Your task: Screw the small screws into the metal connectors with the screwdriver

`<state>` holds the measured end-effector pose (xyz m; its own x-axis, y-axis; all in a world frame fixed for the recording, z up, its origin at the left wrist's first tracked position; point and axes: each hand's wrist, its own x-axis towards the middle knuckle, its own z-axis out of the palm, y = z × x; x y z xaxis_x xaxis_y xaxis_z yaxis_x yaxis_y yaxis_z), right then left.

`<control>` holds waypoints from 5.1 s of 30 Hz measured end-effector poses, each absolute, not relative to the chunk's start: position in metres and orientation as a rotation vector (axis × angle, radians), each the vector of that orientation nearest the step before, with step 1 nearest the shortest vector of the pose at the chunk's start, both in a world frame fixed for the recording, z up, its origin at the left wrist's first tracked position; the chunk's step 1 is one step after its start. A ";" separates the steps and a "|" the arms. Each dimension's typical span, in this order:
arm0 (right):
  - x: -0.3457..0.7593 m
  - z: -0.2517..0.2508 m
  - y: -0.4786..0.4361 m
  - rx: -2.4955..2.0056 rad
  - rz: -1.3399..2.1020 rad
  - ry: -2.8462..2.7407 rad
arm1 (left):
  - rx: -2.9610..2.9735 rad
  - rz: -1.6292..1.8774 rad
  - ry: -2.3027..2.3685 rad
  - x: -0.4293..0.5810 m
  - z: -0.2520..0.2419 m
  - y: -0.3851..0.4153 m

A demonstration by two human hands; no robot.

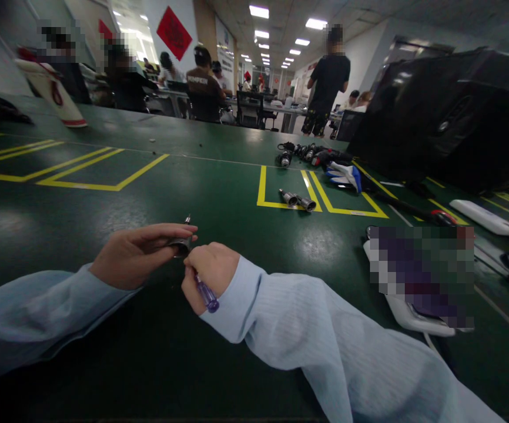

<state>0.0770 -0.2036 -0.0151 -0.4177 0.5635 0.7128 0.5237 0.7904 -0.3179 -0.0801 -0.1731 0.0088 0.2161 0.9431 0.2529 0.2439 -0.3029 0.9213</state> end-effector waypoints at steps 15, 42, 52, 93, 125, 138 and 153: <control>0.073 -0.006 -0.214 -1.021 1.107 -1.696 | 1.520 1.094 1.238 -0.079 0.009 -0.173; 0.067 -0.009 -0.217 -1.038 0.847 -1.909 | 1.374 1.001 1.277 -0.081 0.013 -0.174; 0.073 -0.018 -0.210 -0.854 0.228 -1.909 | 1.343 1.010 1.274 -0.080 0.011 -0.173; 0.066 -0.018 -0.205 -0.855 -0.047 -2.038 | 1.592 0.966 1.347 -0.078 0.018 -0.178; 0.077 -0.023 -0.179 -1.287 1.151 -1.243 | 1.508 0.995 1.373 -0.081 0.018 -0.173; 0.079 -0.015 -0.172 -1.501 0.962 -1.540 | 1.441 1.051 1.309 -0.080 0.022 -0.175; 0.087 -0.017 -0.199 -0.781 1.050 -1.489 | 1.382 1.003 1.287 -0.082 0.017 -0.173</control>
